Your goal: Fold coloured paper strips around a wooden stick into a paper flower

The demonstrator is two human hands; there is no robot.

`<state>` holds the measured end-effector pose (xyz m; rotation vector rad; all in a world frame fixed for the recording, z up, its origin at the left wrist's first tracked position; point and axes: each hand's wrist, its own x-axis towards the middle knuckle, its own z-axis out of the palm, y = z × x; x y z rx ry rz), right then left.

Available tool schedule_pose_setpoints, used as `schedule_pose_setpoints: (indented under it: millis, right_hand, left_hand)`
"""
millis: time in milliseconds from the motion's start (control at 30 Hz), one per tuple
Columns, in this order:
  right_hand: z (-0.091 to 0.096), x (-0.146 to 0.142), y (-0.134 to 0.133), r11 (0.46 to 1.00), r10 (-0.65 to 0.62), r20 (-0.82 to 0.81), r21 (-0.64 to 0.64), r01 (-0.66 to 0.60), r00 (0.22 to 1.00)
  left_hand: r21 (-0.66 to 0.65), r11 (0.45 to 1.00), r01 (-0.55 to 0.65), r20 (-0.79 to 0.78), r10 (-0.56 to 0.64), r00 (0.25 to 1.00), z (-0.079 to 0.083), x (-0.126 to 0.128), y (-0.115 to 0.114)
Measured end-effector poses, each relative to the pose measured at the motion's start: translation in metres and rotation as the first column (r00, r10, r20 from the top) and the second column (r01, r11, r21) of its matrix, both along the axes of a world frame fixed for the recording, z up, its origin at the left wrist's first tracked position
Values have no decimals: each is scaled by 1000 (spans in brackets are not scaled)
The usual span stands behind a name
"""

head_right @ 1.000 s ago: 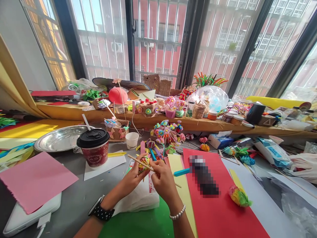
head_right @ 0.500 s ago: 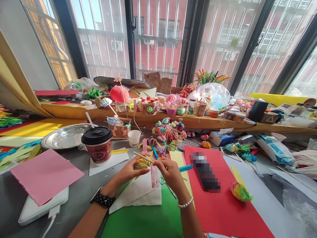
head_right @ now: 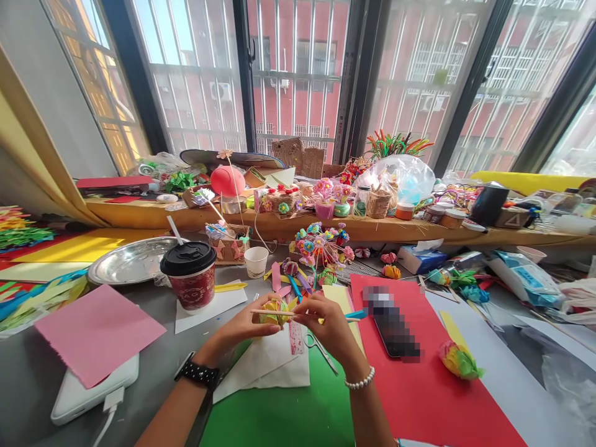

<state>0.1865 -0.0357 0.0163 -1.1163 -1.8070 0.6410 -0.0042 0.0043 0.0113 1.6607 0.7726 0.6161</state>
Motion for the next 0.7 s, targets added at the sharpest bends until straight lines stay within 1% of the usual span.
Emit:
schedule_pose_setpoints:
  millis: [133,200,267,367,500,600,700]
  right_hand:
    - [2,1,-2,1000,20,36,0,-20,999]
    - [2,2,-2,999,36,47,-31,-35,998]
    - [2,2,-3,996,56,31,-76,-53,998]
    - [1,1,-3,992,61,14,-110,-59,998]
    - [0,1,-2,993,59,60,-104,-53,996]
    - [-2,1,-1,993,85,100,-93,-75,991]
    - [-2,1,-1,994,81,126,-77,-72,989]
  left_hand:
    - [-115,989,96,-2,-97,995,3,-1,-1]
    - [-118,984,132,1,-132,991,3,-1,-1]
    - [-80,987,140,-8,-141,990,3,-1,0]
    - [-30,995,100,-43,-101,994,3,-2,0]
    - [15,998,69,-96,-67,993,4,-3,-1]
    - [79,995,62,-104,-53,993,4,-3,0]
    - [106,993,60,-119,-47,992,3,-3,1]
